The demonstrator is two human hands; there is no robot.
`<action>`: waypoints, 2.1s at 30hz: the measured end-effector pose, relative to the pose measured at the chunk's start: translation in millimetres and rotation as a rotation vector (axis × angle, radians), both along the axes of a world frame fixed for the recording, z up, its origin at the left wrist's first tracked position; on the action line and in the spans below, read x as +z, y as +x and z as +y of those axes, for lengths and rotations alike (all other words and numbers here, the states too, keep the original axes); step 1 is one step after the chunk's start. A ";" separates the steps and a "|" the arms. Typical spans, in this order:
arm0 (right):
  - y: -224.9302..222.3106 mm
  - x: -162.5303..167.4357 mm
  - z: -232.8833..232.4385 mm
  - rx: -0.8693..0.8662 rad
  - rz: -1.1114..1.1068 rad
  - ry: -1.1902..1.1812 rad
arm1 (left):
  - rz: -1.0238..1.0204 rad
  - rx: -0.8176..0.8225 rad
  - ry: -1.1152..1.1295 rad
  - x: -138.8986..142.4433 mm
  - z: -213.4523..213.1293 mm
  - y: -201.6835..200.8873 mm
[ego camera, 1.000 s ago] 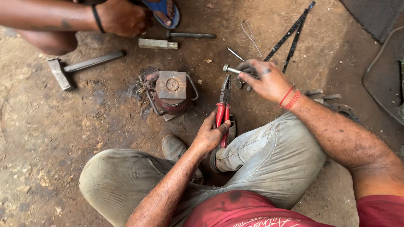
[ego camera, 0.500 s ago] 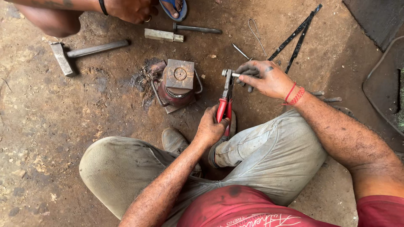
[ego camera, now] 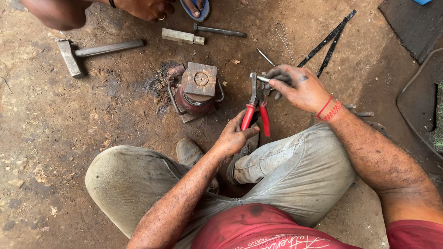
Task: The person sits on the ground and uses pliers and a hammer to adjust and strike a bolt on a red mechanical device. Another person assists by holding the device steady. The person repeatedly tightens and hits the bolt while the device remains on the floor.
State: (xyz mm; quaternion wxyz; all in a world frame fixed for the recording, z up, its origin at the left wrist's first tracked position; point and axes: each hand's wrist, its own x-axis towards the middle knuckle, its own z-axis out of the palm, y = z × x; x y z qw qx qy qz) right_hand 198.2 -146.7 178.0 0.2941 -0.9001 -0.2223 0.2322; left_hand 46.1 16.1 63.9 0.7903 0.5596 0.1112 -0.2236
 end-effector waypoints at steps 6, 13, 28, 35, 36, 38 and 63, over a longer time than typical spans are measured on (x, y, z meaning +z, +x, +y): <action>6.4 -8.1 -9.5 -0.041 0.159 0.192 | -0.020 0.015 -0.100 -8.9 -4.7 2.2; 2.8 -1.9 -12.6 -0.002 0.069 0.204 | -0.133 -0.005 0.080 -16.6 -3.3 3.4; -6.5 10.3 -5.0 -0.034 -0.015 0.196 | -0.250 0.011 0.147 -5.9 -6.3 2.6; -5.3 11.5 -10.1 0.087 -0.157 0.093 | -0.163 0.045 0.226 -12.5 -9.3 5.2; -4.8 10.1 -10.4 0.093 -0.187 0.067 | -0.179 0.041 0.211 -13.7 -9.9 4.5; -4.4 6.8 -10.6 0.107 -0.250 0.014 | -0.210 0.036 0.183 -15.6 -11.0 2.9; 13.9 -22.0 -17.4 0.027 -0.048 0.183 | -0.133 0.103 0.277 -33.8 -22.1 8.8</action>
